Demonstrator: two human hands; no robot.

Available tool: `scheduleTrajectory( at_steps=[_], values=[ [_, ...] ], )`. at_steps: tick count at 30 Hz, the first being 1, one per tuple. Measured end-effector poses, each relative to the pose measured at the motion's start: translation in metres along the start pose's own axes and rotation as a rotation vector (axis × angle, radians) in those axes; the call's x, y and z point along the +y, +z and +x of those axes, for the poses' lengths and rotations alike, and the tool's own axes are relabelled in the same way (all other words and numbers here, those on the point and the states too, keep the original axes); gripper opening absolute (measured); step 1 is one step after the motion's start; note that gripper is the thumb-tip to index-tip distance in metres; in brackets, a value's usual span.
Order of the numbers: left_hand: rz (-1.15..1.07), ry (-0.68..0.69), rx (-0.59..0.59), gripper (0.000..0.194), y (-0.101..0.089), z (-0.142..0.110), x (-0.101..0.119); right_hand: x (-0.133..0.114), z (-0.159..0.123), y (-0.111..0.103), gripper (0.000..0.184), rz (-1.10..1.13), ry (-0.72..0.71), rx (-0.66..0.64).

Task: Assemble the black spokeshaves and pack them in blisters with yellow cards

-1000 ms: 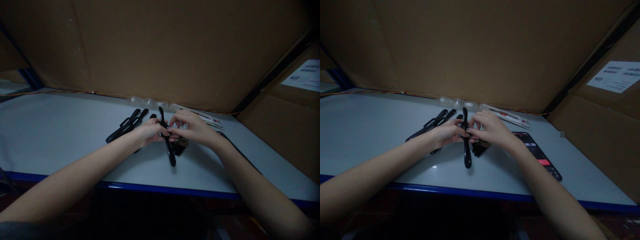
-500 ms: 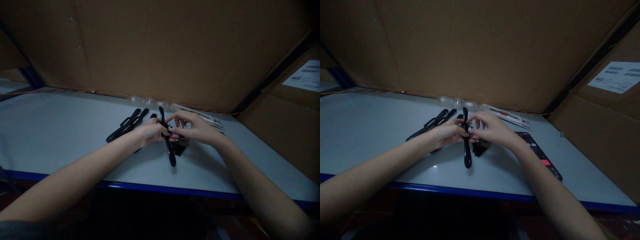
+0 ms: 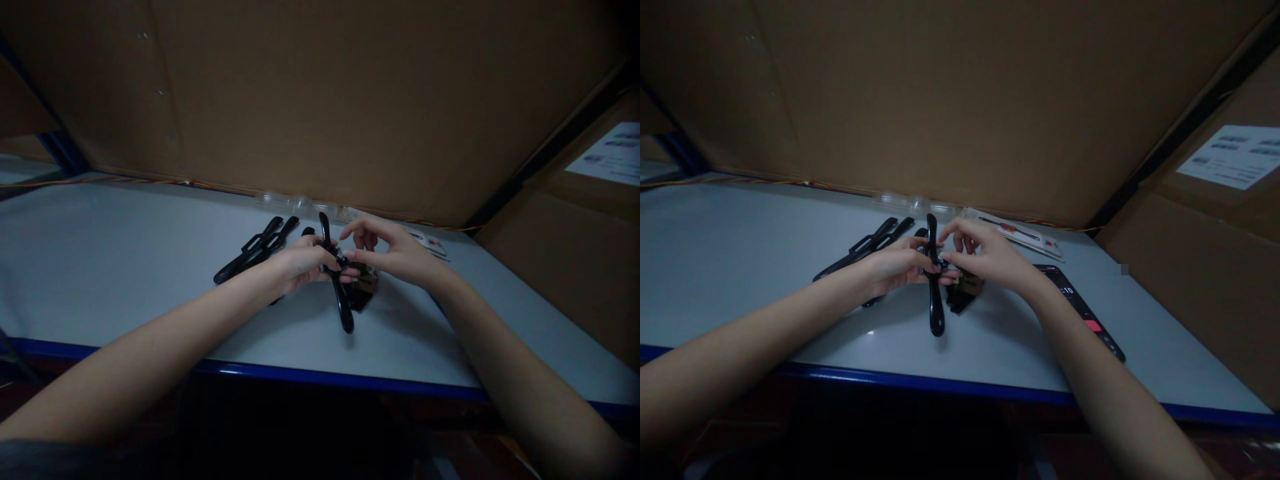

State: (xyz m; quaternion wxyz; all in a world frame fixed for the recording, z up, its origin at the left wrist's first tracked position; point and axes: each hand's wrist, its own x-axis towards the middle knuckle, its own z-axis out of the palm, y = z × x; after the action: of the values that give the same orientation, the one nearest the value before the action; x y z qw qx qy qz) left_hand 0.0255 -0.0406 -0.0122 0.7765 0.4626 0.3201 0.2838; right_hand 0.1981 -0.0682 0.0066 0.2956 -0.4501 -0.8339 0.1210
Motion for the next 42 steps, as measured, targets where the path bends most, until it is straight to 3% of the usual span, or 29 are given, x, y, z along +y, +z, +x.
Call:
scheduleTrajectory(
  at_steps=[3,6,8,13,18,21,23,29,33,36,39,42],
  values=[
    [0.017,-0.006,-0.013,0.054,0.000,0.000,-0.001,0.002,0.000,-0.002,0.016,-0.039,-0.009,-0.085],
    [0.025,-0.012,-0.018,0.055,-0.001,0.001,-0.001,0.003,0.002,0.006,0.015,-0.119,0.007,-0.030],
    [0.015,-0.014,-0.006,0.055,-0.001,0.001,-0.002,0.001,0.002,0.013,0.024,-0.144,-0.008,-0.010],
    [0.023,0.031,-0.044,0.042,-0.002,0.002,-0.002,-0.004,0.002,0.016,0.035,0.020,0.061,-0.047],
    [0.005,0.010,-0.038,0.046,-0.001,0.001,-0.001,-0.001,0.000,0.003,0.016,0.048,0.067,0.017],
    [-0.003,-0.010,-0.014,0.053,0.000,0.000,0.000,0.001,0.000,0.002,0.019,-0.010,0.054,-0.057],
    [0.001,-0.021,-0.014,0.055,-0.001,0.000,-0.001,0.001,0.000,0.007,0.014,-0.065,0.073,-0.035],
    [0.034,0.025,-0.006,0.044,-0.001,0.001,-0.001,-0.008,0.001,0.017,0.031,-0.015,0.079,-0.052],
    [0.028,0.002,-0.010,0.043,-0.001,0.000,0.001,-0.009,0.000,0.009,0.019,0.072,0.100,-0.010],
    [0.034,-0.001,0.011,0.045,-0.002,0.000,0.001,-0.004,0.000,0.005,0.025,0.023,0.074,-0.052],
    [0.036,0.010,0.018,0.047,-0.002,0.001,-0.001,-0.001,0.001,0.009,0.016,-0.069,0.084,-0.034],
    [0.039,0.014,0.015,0.046,-0.002,0.002,-0.002,-0.003,0.001,0.019,0.022,-0.117,0.102,0.005]
  ],
)
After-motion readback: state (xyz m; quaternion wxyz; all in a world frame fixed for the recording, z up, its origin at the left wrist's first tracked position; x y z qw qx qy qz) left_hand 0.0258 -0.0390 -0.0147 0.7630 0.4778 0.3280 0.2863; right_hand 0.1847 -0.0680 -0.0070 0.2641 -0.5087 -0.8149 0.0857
